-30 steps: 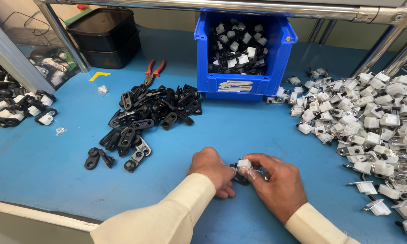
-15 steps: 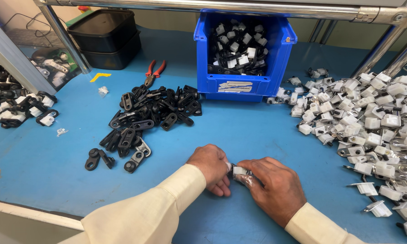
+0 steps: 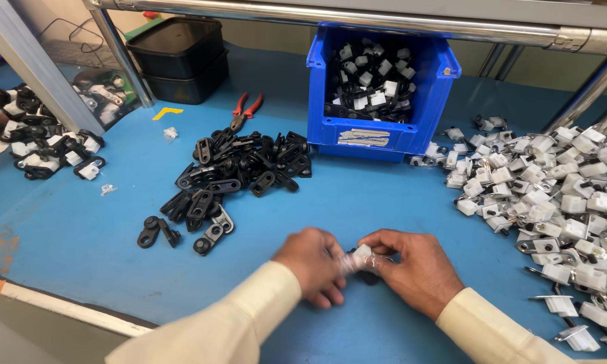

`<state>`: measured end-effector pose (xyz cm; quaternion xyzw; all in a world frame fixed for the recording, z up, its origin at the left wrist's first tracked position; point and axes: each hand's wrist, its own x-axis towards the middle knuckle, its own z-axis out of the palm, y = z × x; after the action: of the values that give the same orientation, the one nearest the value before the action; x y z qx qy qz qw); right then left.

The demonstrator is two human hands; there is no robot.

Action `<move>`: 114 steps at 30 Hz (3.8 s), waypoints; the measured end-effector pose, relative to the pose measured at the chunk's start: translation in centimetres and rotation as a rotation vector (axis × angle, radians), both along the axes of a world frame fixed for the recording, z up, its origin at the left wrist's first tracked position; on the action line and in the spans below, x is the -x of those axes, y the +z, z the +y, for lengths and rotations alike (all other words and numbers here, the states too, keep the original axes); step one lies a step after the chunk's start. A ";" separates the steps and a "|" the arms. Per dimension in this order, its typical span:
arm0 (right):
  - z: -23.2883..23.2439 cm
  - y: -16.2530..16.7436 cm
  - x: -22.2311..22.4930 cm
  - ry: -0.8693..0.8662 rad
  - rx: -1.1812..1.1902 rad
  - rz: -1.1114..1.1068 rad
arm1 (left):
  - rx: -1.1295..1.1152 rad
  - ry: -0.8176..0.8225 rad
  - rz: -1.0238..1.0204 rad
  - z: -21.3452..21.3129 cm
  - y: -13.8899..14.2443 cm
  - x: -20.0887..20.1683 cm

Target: The person picks black plastic link plates and white plastic clip components from the workbench, presses the clips onto the plates by hand to assemble them, and places the finished assemblies with the pile of black plates on the left side of the bench, repeating the cycle.

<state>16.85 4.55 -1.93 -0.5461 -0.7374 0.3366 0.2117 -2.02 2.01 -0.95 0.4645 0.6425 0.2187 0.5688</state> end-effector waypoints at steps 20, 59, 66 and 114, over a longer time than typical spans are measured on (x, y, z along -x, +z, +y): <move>0.2 -0.6 0.3 -0.008 0.011 0.019 | 0.019 -0.030 0.133 -0.4 1.2 -1.5; -0.6 -1.0 -0.2 -0.266 0.518 0.604 | -0.223 0.396 -0.025 -2.5 -2.3 -4.2; 0.5 -1.5 -1.3 -0.274 0.769 0.589 | -0.199 0.401 -0.410 -2.1 -4.1 -3.4; -2.4 -2.5 -0.3 -0.558 0.568 0.811 | -0.226 0.482 -0.347 -2.0 -2.4 -5.7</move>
<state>17.10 2.20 -4.46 -0.5828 -0.3051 0.6359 0.4036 3.69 0.01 -3.34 0.3149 0.5991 0.4932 0.5465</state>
